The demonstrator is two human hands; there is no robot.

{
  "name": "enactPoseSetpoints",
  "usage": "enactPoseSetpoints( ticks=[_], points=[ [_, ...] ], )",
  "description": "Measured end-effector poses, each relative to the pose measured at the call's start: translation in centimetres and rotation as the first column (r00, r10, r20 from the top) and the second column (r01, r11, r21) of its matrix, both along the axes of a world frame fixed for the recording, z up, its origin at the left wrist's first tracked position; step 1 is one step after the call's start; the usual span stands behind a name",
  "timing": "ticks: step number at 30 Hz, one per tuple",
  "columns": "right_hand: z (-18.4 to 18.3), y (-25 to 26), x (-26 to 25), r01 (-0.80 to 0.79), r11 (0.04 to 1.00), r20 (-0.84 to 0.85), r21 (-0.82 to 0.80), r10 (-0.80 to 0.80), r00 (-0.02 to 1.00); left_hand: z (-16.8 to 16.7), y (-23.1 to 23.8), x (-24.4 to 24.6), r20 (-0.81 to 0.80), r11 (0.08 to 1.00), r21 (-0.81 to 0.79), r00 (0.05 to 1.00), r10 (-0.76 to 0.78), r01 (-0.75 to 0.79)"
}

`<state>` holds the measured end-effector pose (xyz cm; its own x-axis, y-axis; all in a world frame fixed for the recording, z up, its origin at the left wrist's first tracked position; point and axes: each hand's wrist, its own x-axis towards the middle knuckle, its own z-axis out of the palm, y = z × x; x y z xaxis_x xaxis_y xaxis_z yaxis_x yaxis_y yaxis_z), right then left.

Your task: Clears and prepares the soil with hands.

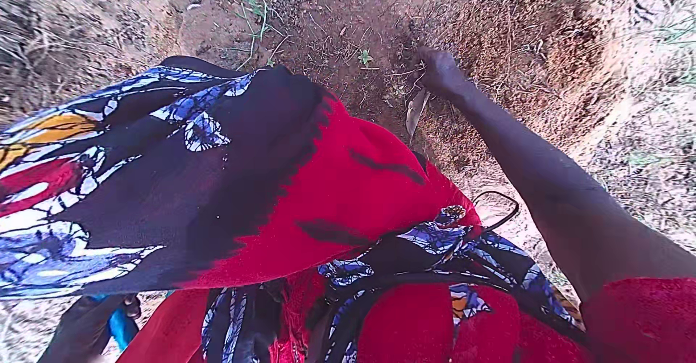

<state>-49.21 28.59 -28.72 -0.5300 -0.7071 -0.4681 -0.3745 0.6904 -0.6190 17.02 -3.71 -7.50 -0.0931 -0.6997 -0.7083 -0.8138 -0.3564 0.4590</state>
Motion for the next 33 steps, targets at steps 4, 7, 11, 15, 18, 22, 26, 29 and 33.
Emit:
enactPoseSetpoints(
  ticks=[4,7,11,15,18,22,26,29,33],
  points=[
    [-1.8,-1.0,3.5,-0.25,0.96,0.07,0.124,0.243,0.968,0.0,0.2,0.3,-0.019,1.0,0.002,1.0,0.013,-0.013],
    [-2.7,-1.9,6.6,-0.334,0.91,0.017,0.245,0.341,0.94,-0.1,0.1,0.7,-0.014,1.0,0.002,1.0,0.015,-0.015],
    [-3.1,-1.1,8.4,-0.327,0.913,-0.132,0.245,0.365,0.922,-0.2,0.0,0.9,0.026,1.0,-0.008,0.999,0.019,-0.019],
    [-1.2,1.3,8.6,-0.154,0.986,-0.218,0.061,0.164,0.962,-0.3,-0.1,1.1,0.047,1.0,-0.014,0.999,0.013,-0.013],
    [0.4,2.8,6.2,0.025,0.997,-0.172,0.072,-0.012,0.985,-0.6,-0.3,0.9,0.029,1.0,-0.006,1.0,-0.009,0.009],
    [-0.2,2.4,3.9,0.096,0.992,-0.091,0.08,-0.089,0.992,-0.9,-0.4,0.8,0.022,1.0,0.003,1.0,-0.022,0.022],
    [-2.1,-0.5,4.4,0.003,0.983,-0.081,0.184,0.013,0.997,-0.8,-0.7,0.8,0.021,1.0,-0.014,1.0,-0.013,0.013],
    [-2.0,-1.6,5.1,-0.056,0.938,-0.109,0.343,0.099,0.989,-0.5,-0.5,1.1,0.035,1.0,-0.025,0.999,-0.008,0.009],
    [-0.5,-2.9,5.3,-0.092,0.888,-0.109,0.451,0.157,0.982,-0.6,-0.1,1.1,0.029,1.0,-0.019,1.0,-0.003,0.004]
  ],
)
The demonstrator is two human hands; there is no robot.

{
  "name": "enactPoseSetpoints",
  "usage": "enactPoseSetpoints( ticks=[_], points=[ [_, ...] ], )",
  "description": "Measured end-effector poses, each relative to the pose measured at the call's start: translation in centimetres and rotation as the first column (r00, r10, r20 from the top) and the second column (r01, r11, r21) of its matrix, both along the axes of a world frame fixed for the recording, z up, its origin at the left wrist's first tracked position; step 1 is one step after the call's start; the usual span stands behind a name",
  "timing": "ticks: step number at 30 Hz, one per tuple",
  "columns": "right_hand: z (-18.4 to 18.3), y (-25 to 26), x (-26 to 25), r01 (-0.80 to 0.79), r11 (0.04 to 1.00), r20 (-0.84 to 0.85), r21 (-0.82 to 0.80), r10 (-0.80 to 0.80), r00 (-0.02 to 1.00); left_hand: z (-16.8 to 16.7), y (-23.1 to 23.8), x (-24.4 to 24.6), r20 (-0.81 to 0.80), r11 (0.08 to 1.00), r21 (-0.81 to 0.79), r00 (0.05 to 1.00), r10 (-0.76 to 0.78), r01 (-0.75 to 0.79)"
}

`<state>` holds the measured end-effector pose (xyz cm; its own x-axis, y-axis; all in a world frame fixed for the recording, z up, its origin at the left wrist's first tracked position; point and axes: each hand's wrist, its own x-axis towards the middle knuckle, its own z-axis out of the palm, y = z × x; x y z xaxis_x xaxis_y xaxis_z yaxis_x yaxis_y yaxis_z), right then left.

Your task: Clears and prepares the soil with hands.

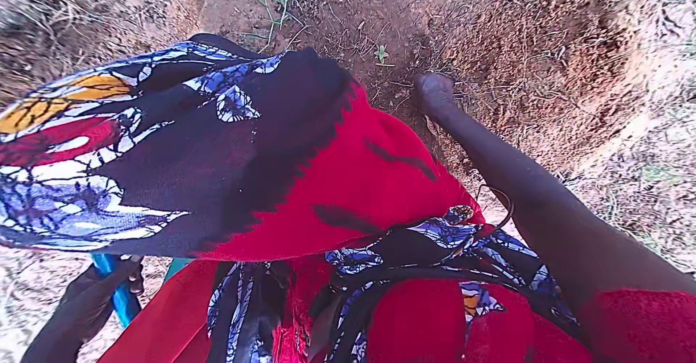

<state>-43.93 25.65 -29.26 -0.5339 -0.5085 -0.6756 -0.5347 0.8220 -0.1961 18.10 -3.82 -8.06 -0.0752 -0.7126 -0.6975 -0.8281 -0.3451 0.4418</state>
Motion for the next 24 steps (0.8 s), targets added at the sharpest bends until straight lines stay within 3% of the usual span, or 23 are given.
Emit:
enactPoseSetpoints(
  ticks=[6,12,15,18,21,24],
  points=[
    [1.9,-2.2,0.1,-0.052,0.981,0.04,0.185,0.045,0.998,-0.1,-0.1,-0.4,0.005,0.999,0.027,1.0,-0.029,0.028],
    [1.1,-1.1,0.5,-0.12,0.976,0.062,0.179,0.11,0.992,0.3,0.0,-1.3,0.045,1.0,-0.009,0.999,-0.022,0.023],
    [1.2,1.8,-0.2,-0.038,0.997,0.063,0.062,0.034,0.997,0.2,-0.2,-1.0,0.031,0.999,-0.022,0.999,-0.024,0.024],
    [1.6,4.6,-2.2,0.191,0.968,0.103,-0.165,-0.176,0.979,-0.1,0.0,-0.9,0.01,1.0,-0.008,1.0,-0.019,0.02],
    [2.5,4.2,-3.6,0.311,0.918,0.149,-0.247,-0.281,0.948,-0.2,0.0,-0.9,0.008,1.0,0.009,1.0,-0.016,0.016],
    [1.1,1.5,-3.8,0.351,0.865,0.223,-0.358,-0.286,0.932,-0.5,0.0,-0.4,0.025,1.0,0.008,1.0,0.005,-0.006]
  ],
)
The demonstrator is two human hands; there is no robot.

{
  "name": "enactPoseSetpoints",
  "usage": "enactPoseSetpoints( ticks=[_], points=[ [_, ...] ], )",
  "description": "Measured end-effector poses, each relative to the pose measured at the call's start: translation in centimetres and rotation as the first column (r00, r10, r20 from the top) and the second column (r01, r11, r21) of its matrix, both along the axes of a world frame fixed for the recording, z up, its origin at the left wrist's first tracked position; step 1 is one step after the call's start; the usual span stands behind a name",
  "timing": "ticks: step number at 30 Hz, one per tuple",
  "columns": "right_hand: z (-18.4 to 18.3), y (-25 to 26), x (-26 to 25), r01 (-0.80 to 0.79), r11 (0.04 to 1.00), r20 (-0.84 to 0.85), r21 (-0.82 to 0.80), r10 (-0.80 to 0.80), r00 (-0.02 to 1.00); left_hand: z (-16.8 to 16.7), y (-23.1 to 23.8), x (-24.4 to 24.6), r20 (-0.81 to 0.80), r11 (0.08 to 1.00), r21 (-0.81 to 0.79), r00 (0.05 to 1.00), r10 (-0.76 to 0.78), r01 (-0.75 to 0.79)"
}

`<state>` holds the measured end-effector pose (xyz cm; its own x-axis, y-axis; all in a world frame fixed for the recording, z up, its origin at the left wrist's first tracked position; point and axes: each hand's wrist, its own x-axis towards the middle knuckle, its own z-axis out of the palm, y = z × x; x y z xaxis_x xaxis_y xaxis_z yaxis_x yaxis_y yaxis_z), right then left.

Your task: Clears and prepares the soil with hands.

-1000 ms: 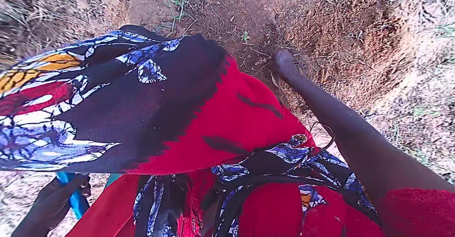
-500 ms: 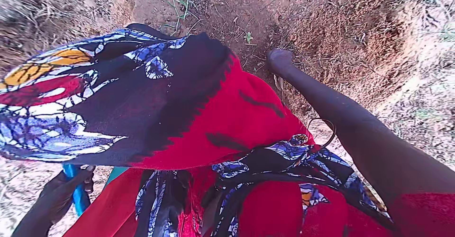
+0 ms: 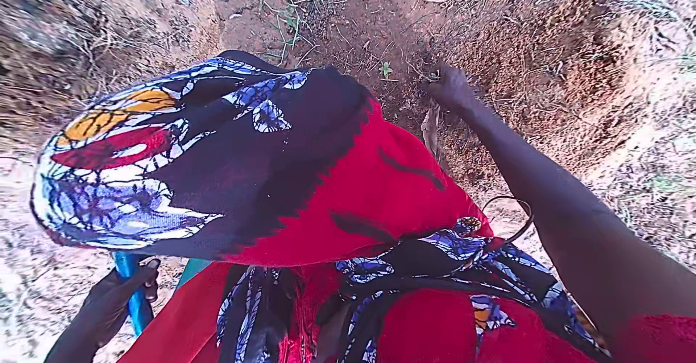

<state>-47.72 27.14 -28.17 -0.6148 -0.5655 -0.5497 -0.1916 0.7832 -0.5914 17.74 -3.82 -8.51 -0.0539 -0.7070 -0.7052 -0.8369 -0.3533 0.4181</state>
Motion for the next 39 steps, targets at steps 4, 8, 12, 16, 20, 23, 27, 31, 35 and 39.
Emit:
enactPoseSetpoints(
  ticks=[4,8,12,16,20,23,27,31,35,39],
  points=[
    [-3.1,-5.3,0.3,-0.133,0.99,0.016,-0.052,0.134,0.991,0.3,0.4,0.7,-0.01,1.0,0.004,1.0,0.02,-0.02],
    [-6.0,-8.7,0.9,-0.177,0.984,-0.122,-0.032,0.172,0.978,0.1,0.6,1.7,-0.017,0.999,0.002,0.999,0.036,-0.036],
    [-5.1,-10.0,2.3,-0.205,0.97,-0.209,0.13,0.229,0.951,0.2,1.4,1.9,-0.018,0.996,0.018,0.996,0.088,-0.087],
    [-4.2,-10.5,2.8,-0.214,0.945,-0.18,0.248,0.262,0.948,0.3,1.2,2.3,0.026,0.995,0.087,0.999,0.04,-0.042],
    [-3.6,-10.4,2.0,-0.32,0.899,-0.128,0.298,0.37,0.92,0.4,1.0,1.8,0.082,0.995,0.085,0.995,0.053,-0.06],
    [-3.3,-9.7,1.5,-0.339,0.897,-0.099,0.285,0.379,0.92,0.7,0.8,1.5,0.065,0.995,0.089,0.997,0.04,-0.046],
    [-3.9,-6.3,2.0,-0.334,0.932,-0.044,0.142,0.343,0.938,1.6,1.7,-0.9,0.087,0.996,0.059,0.994,0.068,-0.073],
    [-4.8,-3.7,2.0,-0.148,0.987,0.014,-0.067,0.15,0.989,0.8,0.6,0.7,0.043,0.996,0.075,0.998,0.035,-0.038],
    [-3.9,-5.7,1.1,-0.124,0.983,-0.063,-0.134,0.117,0.991,-0.1,0.6,2.3,-0.033,0.998,0.011,0.997,0.063,-0.062],
    [-4.2,-9.5,0.2,-0.288,0.956,-0.232,-0.06,0.267,0.935,0.3,0.7,2.1,-0.004,0.998,0.01,0.998,0.059,-0.059]
  ],
)
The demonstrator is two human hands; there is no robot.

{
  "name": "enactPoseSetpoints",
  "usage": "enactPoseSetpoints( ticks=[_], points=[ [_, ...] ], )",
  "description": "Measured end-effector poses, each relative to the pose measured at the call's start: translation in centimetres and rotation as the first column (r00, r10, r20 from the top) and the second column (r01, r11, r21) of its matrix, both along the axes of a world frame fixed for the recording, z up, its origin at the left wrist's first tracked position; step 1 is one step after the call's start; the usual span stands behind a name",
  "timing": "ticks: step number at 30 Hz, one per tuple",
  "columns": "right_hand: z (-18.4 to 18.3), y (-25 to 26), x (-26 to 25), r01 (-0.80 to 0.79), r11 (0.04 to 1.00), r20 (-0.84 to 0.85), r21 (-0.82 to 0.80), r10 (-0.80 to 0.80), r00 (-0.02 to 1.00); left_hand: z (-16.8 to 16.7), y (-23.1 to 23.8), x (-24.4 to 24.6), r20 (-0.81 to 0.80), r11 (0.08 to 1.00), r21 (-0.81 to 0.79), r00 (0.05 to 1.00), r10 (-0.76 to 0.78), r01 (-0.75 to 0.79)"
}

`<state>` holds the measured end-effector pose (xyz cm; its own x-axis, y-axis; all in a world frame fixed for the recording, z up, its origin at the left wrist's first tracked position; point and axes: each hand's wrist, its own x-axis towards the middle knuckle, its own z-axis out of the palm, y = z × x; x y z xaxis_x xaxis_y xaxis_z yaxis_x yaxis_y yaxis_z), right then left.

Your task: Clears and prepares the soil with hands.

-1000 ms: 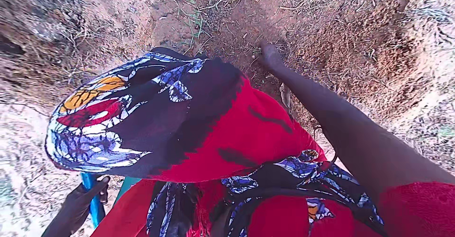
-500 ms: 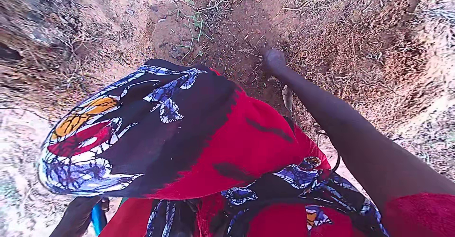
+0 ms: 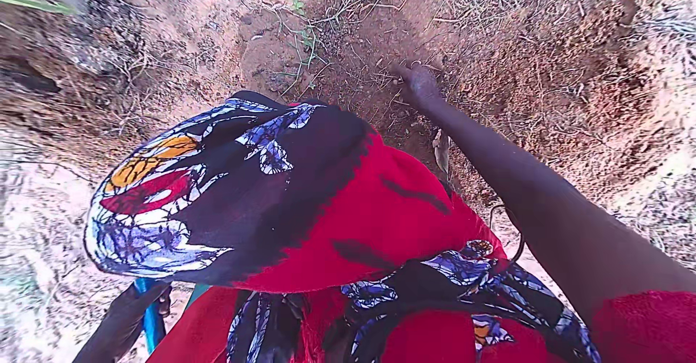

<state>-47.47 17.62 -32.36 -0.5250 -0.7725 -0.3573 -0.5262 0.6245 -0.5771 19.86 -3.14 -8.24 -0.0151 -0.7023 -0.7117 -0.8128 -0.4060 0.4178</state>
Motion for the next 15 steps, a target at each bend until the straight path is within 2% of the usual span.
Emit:
enactPoseSetpoints(
  ticks=[4,7,11,15],
  points=[
    [-1.0,-2.3,0.0,-0.14,0.976,-0.101,0.169,0.158,0.982,0.4,0.4,-0.1,0.033,1.0,-0.007,0.999,0.019,-0.019],
    [0.1,-2.8,0.9,-0.188,0.949,-0.163,0.254,0.234,0.958,0.5,0.3,-0.3,0.052,0.999,0.036,0.999,0.005,-0.007],
    [2.0,-4.2,1.8,-0.115,0.914,-0.085,0.389,0.16,0.983,0.4,0.4,-0.8,0.038,0.998,0.062,0.999,0.007,-0.01],
    [3.2,-5.3,1.0,-0.159,0.869,0.024,0.469,0.167,0.986,0.1,-0.1,-0.7,0.025,0.998,0.067,1.0,-0.017,0.015]
  ],
)
